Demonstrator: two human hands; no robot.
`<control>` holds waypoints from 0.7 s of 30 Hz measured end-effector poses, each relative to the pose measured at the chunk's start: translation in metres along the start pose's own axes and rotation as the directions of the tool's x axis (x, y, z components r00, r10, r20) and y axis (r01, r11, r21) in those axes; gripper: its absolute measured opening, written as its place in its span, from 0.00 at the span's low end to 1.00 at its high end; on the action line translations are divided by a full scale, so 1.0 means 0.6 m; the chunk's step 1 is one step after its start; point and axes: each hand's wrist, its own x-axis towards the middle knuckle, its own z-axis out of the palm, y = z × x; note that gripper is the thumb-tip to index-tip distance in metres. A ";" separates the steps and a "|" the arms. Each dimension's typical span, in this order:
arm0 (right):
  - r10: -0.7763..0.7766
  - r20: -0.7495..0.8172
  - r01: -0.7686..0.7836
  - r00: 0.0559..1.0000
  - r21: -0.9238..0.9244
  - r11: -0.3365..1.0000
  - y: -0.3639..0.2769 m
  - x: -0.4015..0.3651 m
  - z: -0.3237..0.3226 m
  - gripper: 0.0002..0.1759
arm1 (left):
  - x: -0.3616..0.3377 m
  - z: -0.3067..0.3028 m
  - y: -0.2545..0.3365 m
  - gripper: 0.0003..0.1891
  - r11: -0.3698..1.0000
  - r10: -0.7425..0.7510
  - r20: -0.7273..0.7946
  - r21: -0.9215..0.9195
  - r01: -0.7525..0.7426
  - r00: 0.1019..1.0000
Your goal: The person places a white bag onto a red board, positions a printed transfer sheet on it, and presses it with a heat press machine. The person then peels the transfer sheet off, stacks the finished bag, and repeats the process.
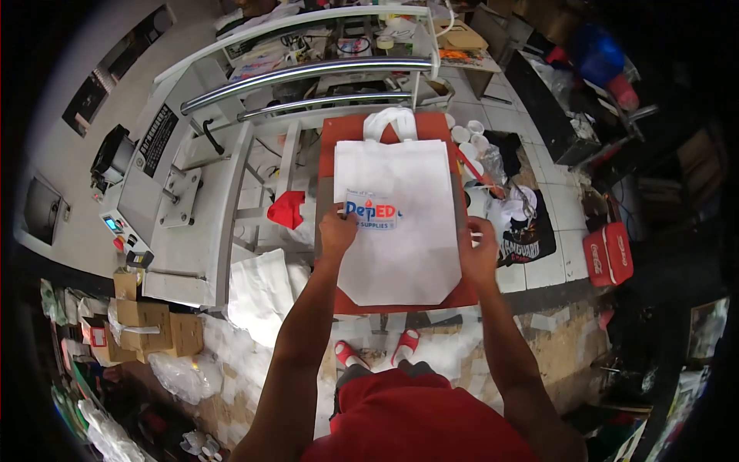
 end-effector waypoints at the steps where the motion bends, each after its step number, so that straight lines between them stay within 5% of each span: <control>1: -0.123 0.039 0.126 0.992 -0.093 0.988 -0.013 0.000 0.013 0.19 | 0.006 0.009 -0.005 0.16 1.000 0.006 -0.001 0.000 -0.006 1.000; 2: -0.242 0.087 0.254 0.966 -0.181 0.950 -0.032 0.005 0.026 0.19 | 0.012 0.015 -0.004 0.16 1.000 0.026 -0.016 0.009 -0.026 1.000; 4: -0.242 0.172 0.266 0.955 -0.135 0.954 -0.070 0.012 0.043 0.21 | 0.012 0.019 -0.001 0.16 0.999 0.047 -0.029 0.019 -0.047 0.998; 10: -0.245 0.364 0.382 0.898 -0.372 0.846 0.002 0.004 0.096 0.26 | -0.024 -0.012 0.035 0.23 0.965 0.182 -0.107 0.211 -0.157 0.977; 12: -0.129 0.472 0.354 0.872 -0.428 0.832 0.020 -0.003 0.101 0.25 | -0.038 -0.019 0.009 0.23 0.819 0.536 -0.162 0.335 -0.465 0.828; 13: -0.133 0.472 0.357 0.872 -0.426 0.831 0.021 -0.002 0.101 0.25 | -0.051 -0.025 0.005 0.23 0.819 0.538 -0.166 0.336 -0.465 0.827; 15: -0.063 0.470 0.299 0.880 -0.447 0.843 0.022 -0.006 0.103 0.24 | -0.082 -0.040 -0.005 0.22 0.757 0.519 0.081 0.420 -0.501 0.851; 18: -0.122 0.404 0.304 0.907 -0.426 0.852 0.022 -0.012 0.104 0.22 | -0.100 -0.034 -0.023 0.22 0.634 0.621 0.126 0.500 -0.590 0.774; 21: -0.137 0.390 0.315 0.911 -0.438 0.842 0.019 -0.011 0.103 0.22 | -0.104 -0.029 -0.028 0.23 0.628 0.598 0.131 0.537 -0.564 0.791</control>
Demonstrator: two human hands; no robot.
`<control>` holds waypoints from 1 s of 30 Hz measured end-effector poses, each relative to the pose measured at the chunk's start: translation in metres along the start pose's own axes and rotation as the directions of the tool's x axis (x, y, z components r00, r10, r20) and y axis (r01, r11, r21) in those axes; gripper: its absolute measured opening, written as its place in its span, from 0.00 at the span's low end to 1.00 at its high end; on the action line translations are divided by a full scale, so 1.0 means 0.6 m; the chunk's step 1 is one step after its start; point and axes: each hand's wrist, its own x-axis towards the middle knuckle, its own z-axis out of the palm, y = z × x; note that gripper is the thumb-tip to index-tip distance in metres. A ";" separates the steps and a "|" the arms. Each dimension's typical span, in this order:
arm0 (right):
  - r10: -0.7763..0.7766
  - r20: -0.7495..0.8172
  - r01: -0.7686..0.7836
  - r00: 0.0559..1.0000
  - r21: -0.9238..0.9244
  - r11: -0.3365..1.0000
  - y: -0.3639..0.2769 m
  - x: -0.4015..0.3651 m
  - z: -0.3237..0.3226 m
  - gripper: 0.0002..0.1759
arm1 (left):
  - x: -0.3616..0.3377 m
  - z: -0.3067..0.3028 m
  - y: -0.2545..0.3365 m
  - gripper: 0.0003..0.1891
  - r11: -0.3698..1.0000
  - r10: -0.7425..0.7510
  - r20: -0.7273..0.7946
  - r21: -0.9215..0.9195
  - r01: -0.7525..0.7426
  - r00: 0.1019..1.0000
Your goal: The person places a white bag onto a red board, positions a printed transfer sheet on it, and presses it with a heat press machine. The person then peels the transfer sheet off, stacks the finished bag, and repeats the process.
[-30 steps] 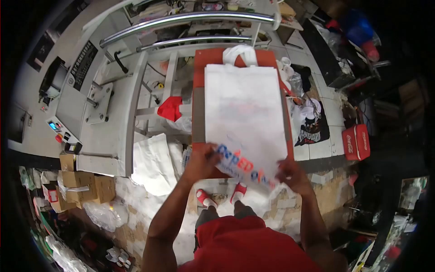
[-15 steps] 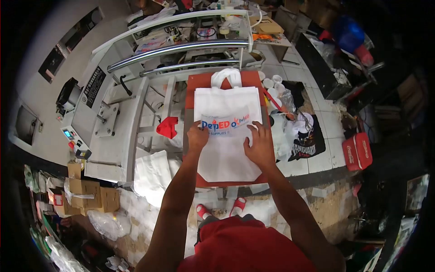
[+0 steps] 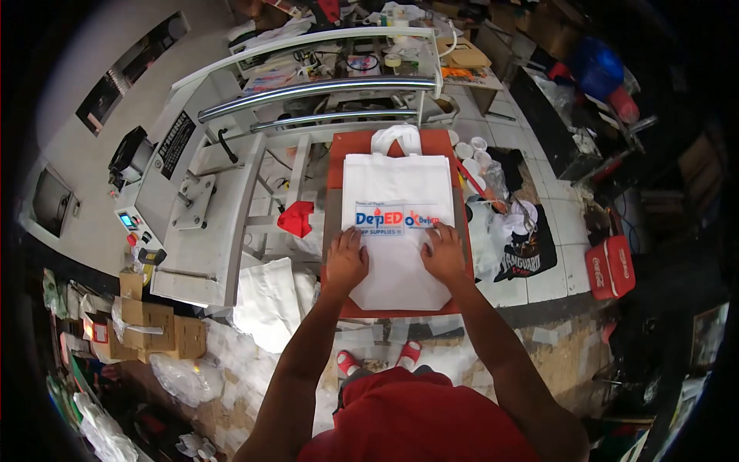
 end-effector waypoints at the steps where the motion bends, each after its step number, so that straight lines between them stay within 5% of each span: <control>1: -0.001 -0.001 0.001 1.000 0.000 1.000 0.000 0.001 0.000 0.22 | -0.001 0.001 0.000 0.23 0.999 0.005 -0.003 0.033 -0.005 1.000; 28: 0.028 0.034 -0.027 0.999 -0.021 0.999 0.000 0.003 -0.001 0.27 | 0.000 -0.012 0.003 0.26 0.998 -0.008 0.106 0.060 0.002 0.994; 30: -0.020 -0.149 0.030 0.989 0.068 0.997 -0.002 0.008 -0.011 0.24 | -0.006 -0.020 -0.012 0.25 1.000 -0.021 0.010 0.013 0.021 1.000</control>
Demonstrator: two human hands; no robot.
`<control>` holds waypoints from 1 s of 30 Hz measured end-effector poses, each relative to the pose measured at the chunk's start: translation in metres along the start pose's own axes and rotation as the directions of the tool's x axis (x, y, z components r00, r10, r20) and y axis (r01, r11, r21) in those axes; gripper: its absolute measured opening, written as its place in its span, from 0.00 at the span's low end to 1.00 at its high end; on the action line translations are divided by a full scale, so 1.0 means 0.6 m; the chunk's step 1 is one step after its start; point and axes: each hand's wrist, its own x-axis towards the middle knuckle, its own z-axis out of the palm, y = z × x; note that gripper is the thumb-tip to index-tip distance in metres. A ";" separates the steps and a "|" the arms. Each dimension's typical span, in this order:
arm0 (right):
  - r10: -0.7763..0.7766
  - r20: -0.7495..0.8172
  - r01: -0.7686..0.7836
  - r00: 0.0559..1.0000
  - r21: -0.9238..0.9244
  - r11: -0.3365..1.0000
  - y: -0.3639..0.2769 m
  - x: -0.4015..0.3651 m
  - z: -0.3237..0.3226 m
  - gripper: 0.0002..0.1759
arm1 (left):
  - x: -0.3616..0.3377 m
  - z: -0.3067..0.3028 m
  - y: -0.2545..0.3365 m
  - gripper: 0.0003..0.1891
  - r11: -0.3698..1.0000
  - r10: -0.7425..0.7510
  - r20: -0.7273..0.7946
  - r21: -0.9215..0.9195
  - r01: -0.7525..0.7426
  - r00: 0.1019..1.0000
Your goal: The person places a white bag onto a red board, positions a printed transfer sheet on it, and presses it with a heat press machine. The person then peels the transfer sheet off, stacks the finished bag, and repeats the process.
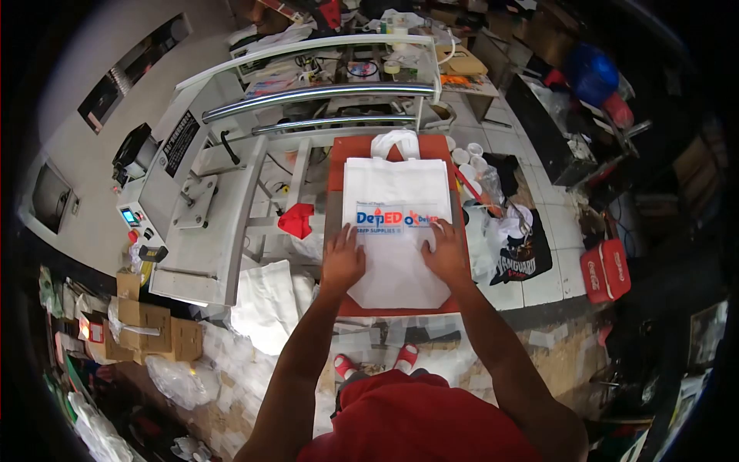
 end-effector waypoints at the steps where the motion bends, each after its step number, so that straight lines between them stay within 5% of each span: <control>1: -0.008 -0.001 0.008 1.000 -0.002 1.000 -0.007 0.006 -0.015 0.24 | -0.004 -0.005 -0.010 0.25 0.999 -0.016 -0.093 -0.048 0.011 0.996; 3: -0.013 -0.203 0.035 0.979 0.107 0.994 -0.042 0.015 -0.058 0.20 | -0.039 -0.066 -0.027 0.24 0.992 -0.037 -0.151 -0.126 0.018 0.988; 5: -0.046 -0.243 0.083 0.969 0.143 0.986 -0.094 0.012 -0.063 0.15 | -0.112 -0.113 -0.060 0.24 0.981 -0.102 -0.204 -0.184 0.064 0.974; 9: -0.246 -0.052 0.246 0.968 0.396 0.885 -0.259 0.033 0.024 0.13 | -0.358 -0.151 -0.142 0.23 0.952 -0.297 -0.218 -0.143 0.271 0.930; 11: -0.304 0.323 0.026 0.896 0.645 0.764 -0.378 0.045 0.086 0.15 | -0.499 -0.181 -0.154 0.21 0.855 -0.514 -0.071 -0.123 0.504 0.855; 12: -0.470 0.115 0.258 0.875 0.711 0.654 -0.448 0.054 0.113 0.17 | -0.592 -0.174 -0.177 0.21 0.825 -0.564 -0.008 -0.051 0.563 0.826; 14: -0.646 -0.024 0.464 0.763 0.716 0.521 -0.597 0.075 0.145 0.19 | -0.748 -0.192 -0.175 0.18 0.676 -0.730 0.053 -0.095 0.731 0.682; 16: -0.703 -0.147 0.559 0.696 0.726 0.402 -0.746 0.090 0.161 0.16 | -0.888 -0.211 -0.157 0.18 0.412 -0.900 0.161 0.015 0.911 0.404; 18: -0.746 -0.219 0.648 0.629 0.678 0.347 -0.873 0.108 0.183 0.15 | -1.045 -0.196 -0.160 0.18 0.300 -0.917 0.332 0.208 0.931 0.221; 20: -0.781 -0.203 0.683 0.590 0.642 0.349 -0.972 0.124 0.225 0.14 | -1.156 -0.184 -0.143 0.18 0.250 -0.870 0.491 0.373 0.894 0.039; 21: -0.803 -0.185 0.716 0.566 0.594 0.368 -1.013 0.126 0.246 0.14 | -1.178 -0.199 -0.133 0.18 0.561 -0.684 0.727 0.473 0.679 0.059; 22: -0.809 -0.199 0.722 0.553 0.598 0.347 -1.045 0.127 0.263 0.14 | -1.220 -0.184 -0.117 0.18 0.375 -0.765 0.644 0.485 0.790 -0.032; 23: -0.798 -0.027 0.694 0.602 0.512 0.506 -1.071 0.131 0.279 0.14 | -1.261 -0.165 -0.103 0.18 0.131 -0.830 0.538 0.445 0.886 -0.148; 24: -0.748 0.134 0.659 0.650 0.391 0.643 -1.093 0.138 0.291 0.14 | -1.236 -0.192 -0.087 0.17 0.205 -0.797 0.594 0.438 0.875 -0.111; 27: -0.713 0.226 0.620 0.664 0.366 0.694 -1.111 0.149 0.311 0.16 | -1.236 -0.193 -0.076 0.16 0.239 -0.750 0.659 0.355 0.904 -0.060; 30: -0.758 0.113 0.671 0.642 0.396 0.627 -1.101 0.151 0.337 0.18 | -1.198 -0.197 -0.093 0.17 0.117 -0.788 0.612 0.256 0.960 -0.067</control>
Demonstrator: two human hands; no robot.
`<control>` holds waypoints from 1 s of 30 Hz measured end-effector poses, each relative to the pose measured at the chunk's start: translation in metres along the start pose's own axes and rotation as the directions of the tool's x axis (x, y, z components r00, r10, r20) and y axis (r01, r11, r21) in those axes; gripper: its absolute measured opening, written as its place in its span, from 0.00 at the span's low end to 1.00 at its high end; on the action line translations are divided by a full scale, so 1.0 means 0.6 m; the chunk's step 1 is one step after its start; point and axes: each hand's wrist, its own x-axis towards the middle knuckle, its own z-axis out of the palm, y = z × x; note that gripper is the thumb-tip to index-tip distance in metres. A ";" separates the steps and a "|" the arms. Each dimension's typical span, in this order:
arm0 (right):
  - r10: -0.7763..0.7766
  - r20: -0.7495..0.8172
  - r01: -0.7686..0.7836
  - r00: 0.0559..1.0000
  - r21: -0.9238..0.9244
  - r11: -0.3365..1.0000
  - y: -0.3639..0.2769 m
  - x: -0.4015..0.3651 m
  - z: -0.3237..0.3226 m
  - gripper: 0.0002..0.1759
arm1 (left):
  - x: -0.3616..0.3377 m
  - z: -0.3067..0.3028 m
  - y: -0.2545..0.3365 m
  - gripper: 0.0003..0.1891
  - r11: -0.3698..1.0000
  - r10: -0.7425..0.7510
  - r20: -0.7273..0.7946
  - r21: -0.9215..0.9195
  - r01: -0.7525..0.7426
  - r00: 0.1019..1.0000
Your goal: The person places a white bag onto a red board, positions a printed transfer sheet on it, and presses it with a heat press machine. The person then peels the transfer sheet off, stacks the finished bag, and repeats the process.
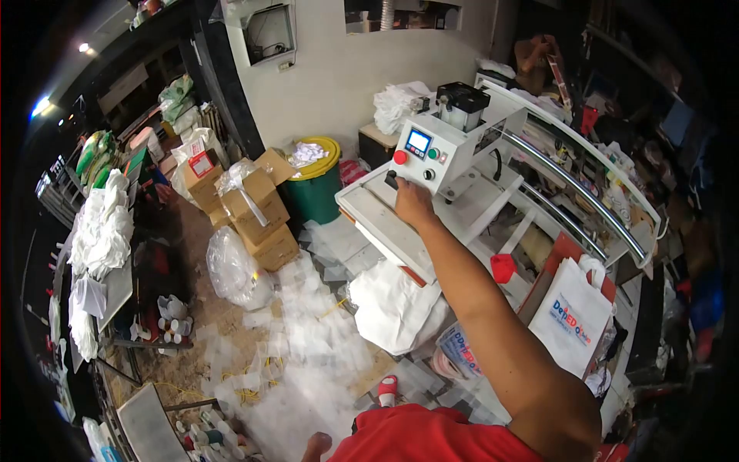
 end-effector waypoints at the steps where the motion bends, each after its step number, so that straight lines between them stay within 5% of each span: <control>1: 0.002 0.004 -0.002 1.000 -0.004 1.000 0.002 -0.002 0.001 0.18 | 0.004 -0.008 0.013 0.17 1.000 0.003 0.005 0.000 -0.003 1.000; 3: -0.036 -0.060 0.036 0.998 0.003 0.999 0.003 -0.006 0.003 0.20 | 0.014 -0.024 0.034 0.20 0.919 -0.209 -0.167 -0.371 0.135 0.964; 15: 0.040 -0.022 -0.041 0.999 -0.025 0.999 -0.005 -0.026 -0.012 0.22 | 0.109 -0.130 0.036 0.18 0.953 -0.122 -0.372 -0.303 0.004 0.920; 19: 0.079 0.014 -0.079 0.997 -0.047 0.996 -0.006 -0.061 -0.045 0.22 | 0.098 -0.125 0.039 0.21 0.969 -0.038 -0.250 -0.245 -0.025 0.968; 21: 0.084 -0.012 -0.084 0.996 -0.061 0.995 0.013 -0.098 -0.065 0.21 | 0.179 -0.057 -0.015 0.20 0.996 0.078 -0.153 -0.037 -0.085 0.985; 24: 0.085 -0.111 -0.085 0.990 0.001 0.996 0.051 -0.180 -0.111 0.15 | 0.110 -0.097 0.058 0.17 0.974 0.198 -0.085 -0.090 -0.205 0.977; 30: 0.375 -0.044 -0.377 0.926 -0.110 0.919 0.072 -0.322 -0.238 0.17 | 0.220 -0.169 0.091 0.16 0.918 0.394 -0.009 0.050 -0.393 0.919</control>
